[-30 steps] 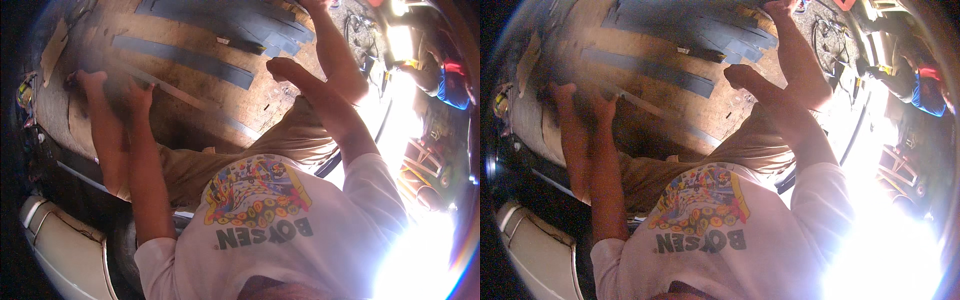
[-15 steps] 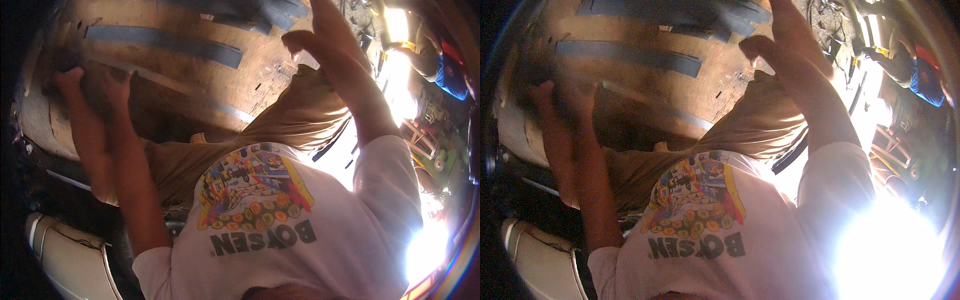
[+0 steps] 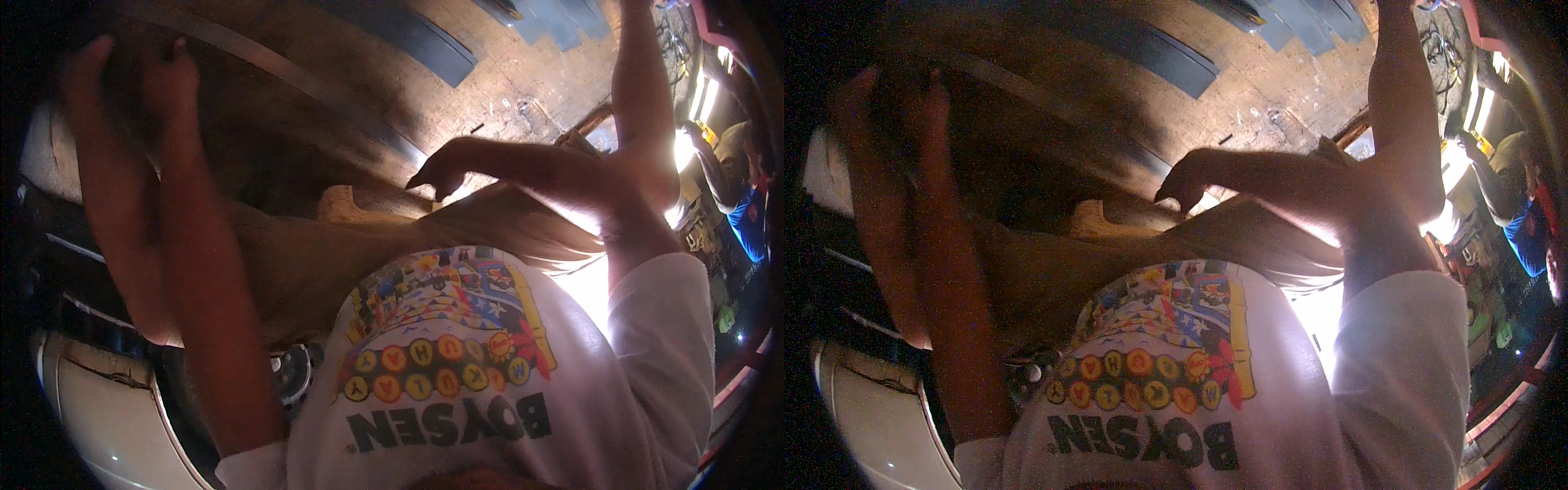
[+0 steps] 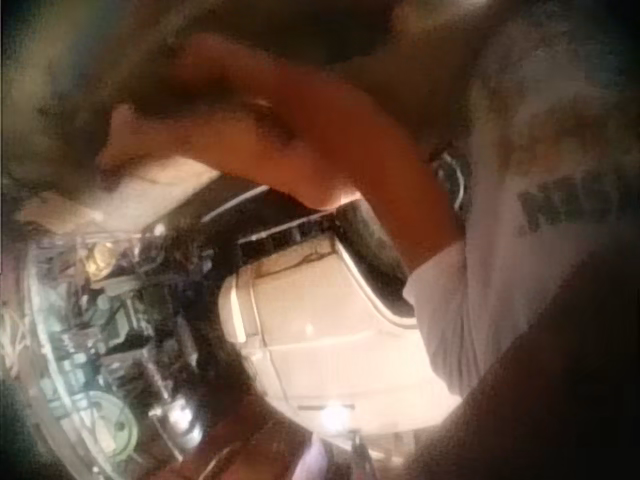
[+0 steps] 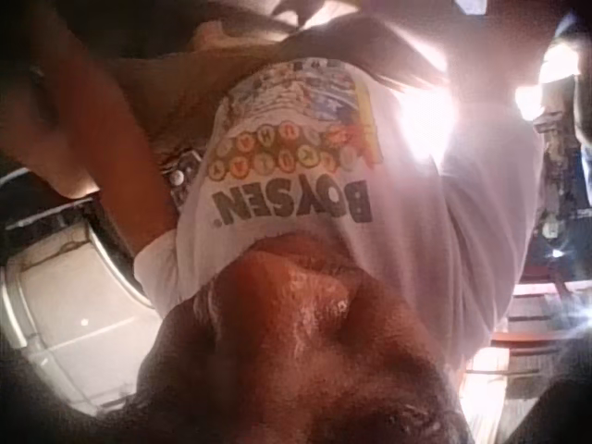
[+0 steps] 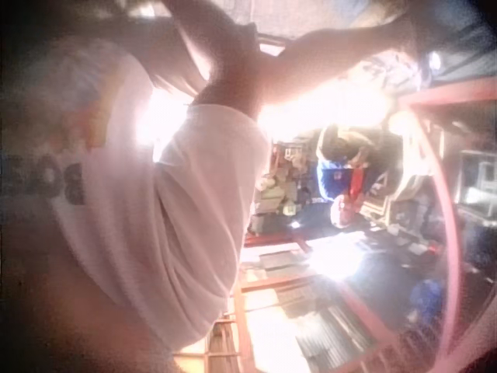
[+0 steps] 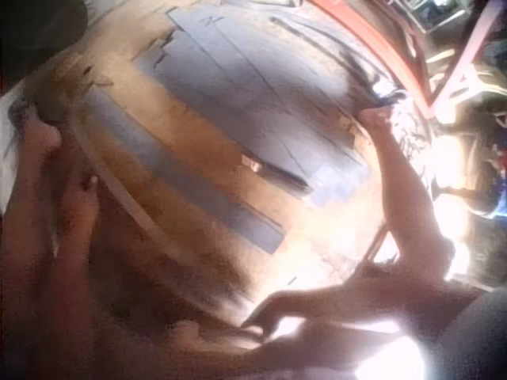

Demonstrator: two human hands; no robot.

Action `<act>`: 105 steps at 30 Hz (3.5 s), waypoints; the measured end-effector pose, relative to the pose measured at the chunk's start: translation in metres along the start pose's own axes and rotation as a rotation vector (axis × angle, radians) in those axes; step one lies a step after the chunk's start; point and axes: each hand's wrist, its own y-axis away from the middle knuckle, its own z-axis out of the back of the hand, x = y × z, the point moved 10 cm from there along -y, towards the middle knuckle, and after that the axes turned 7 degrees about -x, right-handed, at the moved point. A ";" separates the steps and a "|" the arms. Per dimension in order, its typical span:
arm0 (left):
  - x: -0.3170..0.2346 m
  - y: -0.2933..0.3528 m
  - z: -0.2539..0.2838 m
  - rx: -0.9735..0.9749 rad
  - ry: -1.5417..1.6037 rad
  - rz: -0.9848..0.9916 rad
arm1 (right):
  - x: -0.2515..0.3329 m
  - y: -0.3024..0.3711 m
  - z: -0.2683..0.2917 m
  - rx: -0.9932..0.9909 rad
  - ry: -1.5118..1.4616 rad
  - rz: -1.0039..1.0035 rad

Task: The person sits on the floor and uses a utility knife to cut a long strip of grey material. They repeatedly measure, align, and cut the material into smaller pieces, occasionally inspecting the cut edges.

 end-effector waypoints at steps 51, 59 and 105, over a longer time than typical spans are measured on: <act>-0.051 0.031 0.026 0.131 0.066 0.024 | -0.118 0.344 0.330 -1.601 0.489 -0.988; -0.089 0.048 0.034 0.024 0.090 -0.168 | 0.005 0.181 0.548 -1.601 0.747 -0.302; -0.197 0.151 0.008 0.106 0.212 -0.902 | -0.126 0.264 0.232 -1.943 0.726 -0.642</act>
